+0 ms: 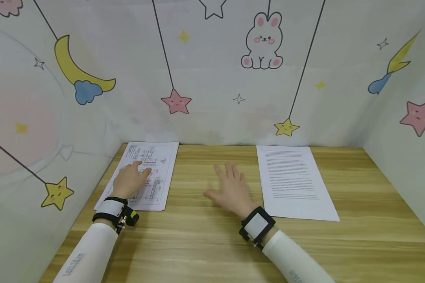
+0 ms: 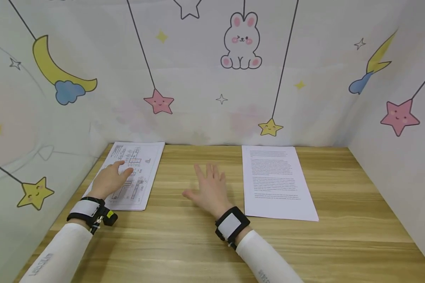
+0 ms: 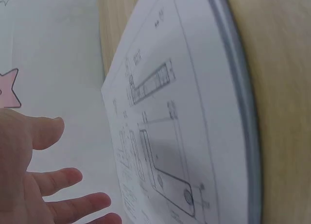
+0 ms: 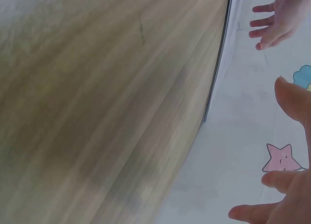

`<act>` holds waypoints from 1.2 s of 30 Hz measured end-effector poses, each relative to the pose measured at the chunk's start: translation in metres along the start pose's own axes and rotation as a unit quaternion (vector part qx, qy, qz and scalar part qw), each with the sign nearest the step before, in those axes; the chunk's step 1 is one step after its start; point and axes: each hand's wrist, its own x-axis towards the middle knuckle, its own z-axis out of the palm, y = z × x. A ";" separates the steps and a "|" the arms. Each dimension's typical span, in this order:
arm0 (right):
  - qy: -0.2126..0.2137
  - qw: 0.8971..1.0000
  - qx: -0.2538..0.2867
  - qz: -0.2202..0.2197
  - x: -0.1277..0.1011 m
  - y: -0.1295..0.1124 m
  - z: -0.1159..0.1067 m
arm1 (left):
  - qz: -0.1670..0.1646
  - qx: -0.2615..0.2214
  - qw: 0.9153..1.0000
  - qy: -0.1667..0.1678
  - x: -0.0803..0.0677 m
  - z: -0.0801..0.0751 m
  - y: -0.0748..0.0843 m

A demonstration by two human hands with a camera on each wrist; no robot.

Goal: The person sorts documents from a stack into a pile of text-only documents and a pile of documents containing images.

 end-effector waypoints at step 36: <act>-0.013 0.999 -0.009 -0.033 -0.004 -0.024 0.021 | -0.071 0.062 0.995 -0.034 -0.005 0.012 -0.053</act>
